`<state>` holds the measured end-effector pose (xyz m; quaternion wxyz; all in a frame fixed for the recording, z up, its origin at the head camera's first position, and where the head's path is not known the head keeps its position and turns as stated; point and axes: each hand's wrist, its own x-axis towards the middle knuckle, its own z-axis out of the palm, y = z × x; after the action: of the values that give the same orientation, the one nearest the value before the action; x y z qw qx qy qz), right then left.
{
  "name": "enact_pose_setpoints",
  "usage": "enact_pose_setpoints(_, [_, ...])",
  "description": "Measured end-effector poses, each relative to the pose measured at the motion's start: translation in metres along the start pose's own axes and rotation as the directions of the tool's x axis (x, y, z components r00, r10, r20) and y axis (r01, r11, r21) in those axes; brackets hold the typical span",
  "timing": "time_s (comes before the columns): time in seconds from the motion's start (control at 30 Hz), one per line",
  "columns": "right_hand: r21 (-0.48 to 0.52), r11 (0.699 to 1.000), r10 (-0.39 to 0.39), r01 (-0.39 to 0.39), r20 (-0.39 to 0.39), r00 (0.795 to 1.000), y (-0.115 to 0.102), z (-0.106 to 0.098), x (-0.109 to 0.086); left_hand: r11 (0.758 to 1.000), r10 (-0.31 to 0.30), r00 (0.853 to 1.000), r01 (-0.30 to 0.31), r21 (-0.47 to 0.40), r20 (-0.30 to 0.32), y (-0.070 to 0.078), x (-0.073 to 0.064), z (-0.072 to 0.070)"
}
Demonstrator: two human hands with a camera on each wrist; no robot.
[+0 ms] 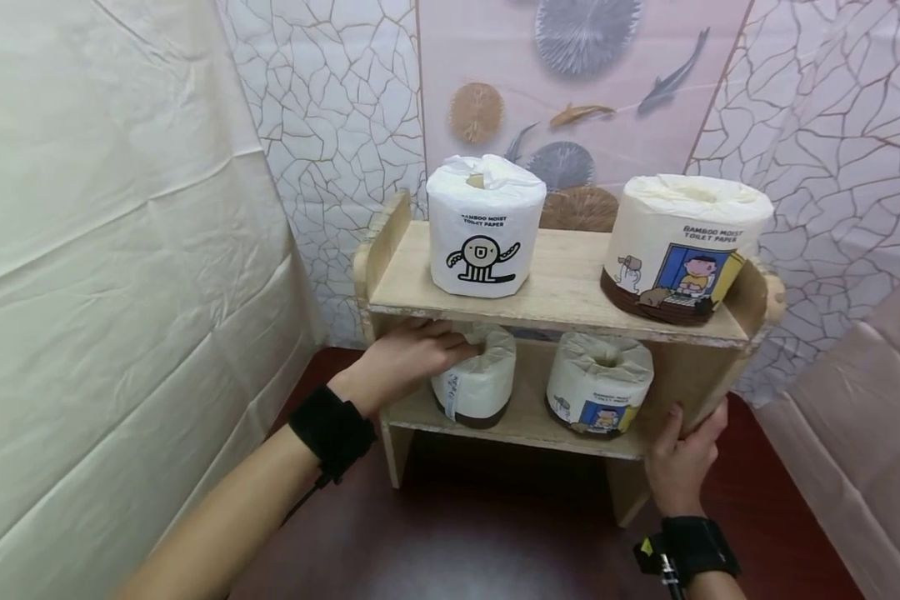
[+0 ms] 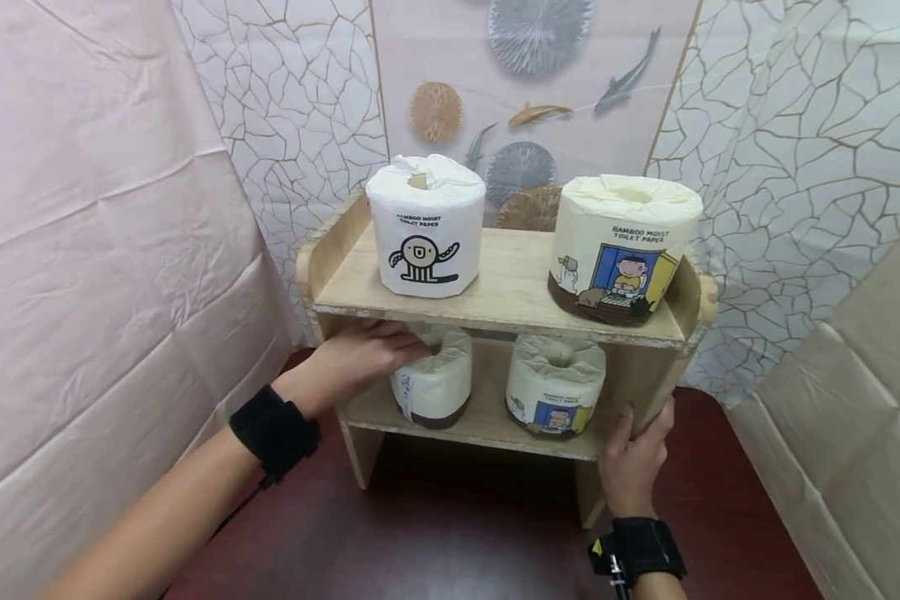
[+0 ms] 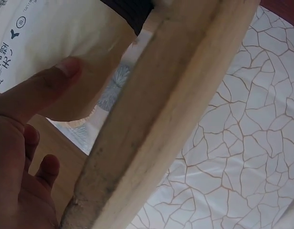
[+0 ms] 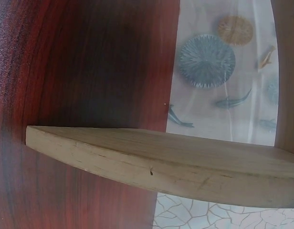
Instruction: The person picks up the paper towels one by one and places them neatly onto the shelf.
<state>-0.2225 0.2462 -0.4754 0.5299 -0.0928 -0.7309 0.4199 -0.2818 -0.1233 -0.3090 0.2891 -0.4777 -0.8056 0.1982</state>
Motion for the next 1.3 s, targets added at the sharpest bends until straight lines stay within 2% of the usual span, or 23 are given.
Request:
enact_pose_setpoints(0.23, [0.000, 1.000, -0.012, 0.012, 0.004, 1.000, -0.001, -0.001, 0.001, 1.000, 0.000, 1.000, 0.000, 0.008, -0.007, 0.001, 0.001, -0.001])
enact_pose_setpoints(0.43, [0.013, 0.999, -0.032, 0.032, 0.011, 0.999, 0.000, 0.001, -0.001, 0.997, -0.009, 0.997, 0.014, 0.076, -0.076, 0.000, 0.001, 0.001])
enact_pose_setpoints(0.53, [0.012, 0.999, -0.043, 0.043, 0.005, 0.999, 0.002, 0.002, -0.001, 0.996, -0.016, 0.995, 0.024, 0.081, -0.099, 0.000, 0.001, 0.001])
enact_pose_setpoints(0.73, [0.009, 0.999, -0.051, 0.051, -0.002, 0.999, 0.002, 0.000, 0.000, 0.998, -0.027, 0.995, 0.032, 0.047, -0.091, 0.001, 0.000, -0.002])
enact_pose_setpoints(0.9, [0.011, 0.998, -0.066, 0.066, 0.008, 0.998, 0.002, -0.001, 0.001, 0.998, -0.029, 0.995, 0.034, 0.057, -0.091, 0.001, 0.001, -0.006])
enact_pose_setpoints(1.13, [0.022, 0.998, -0.054, 0.054, 0.001, 0.999, 0.003, -0.001, 0.000, 0.994, -0.013, 0.991, 0.027, 0.101, -0.136, 0.005, 0.000, -0.007])
enact_pose_setpoints(1.3, [0.030, 0.998, -0.046, 0.046, 0.010, 0.999, 0.003, 0.000, 0.001, 0.993, -0.010, 0.992, 0.025, 0.119, -0.123, 0.006, -0.001, -0.010])
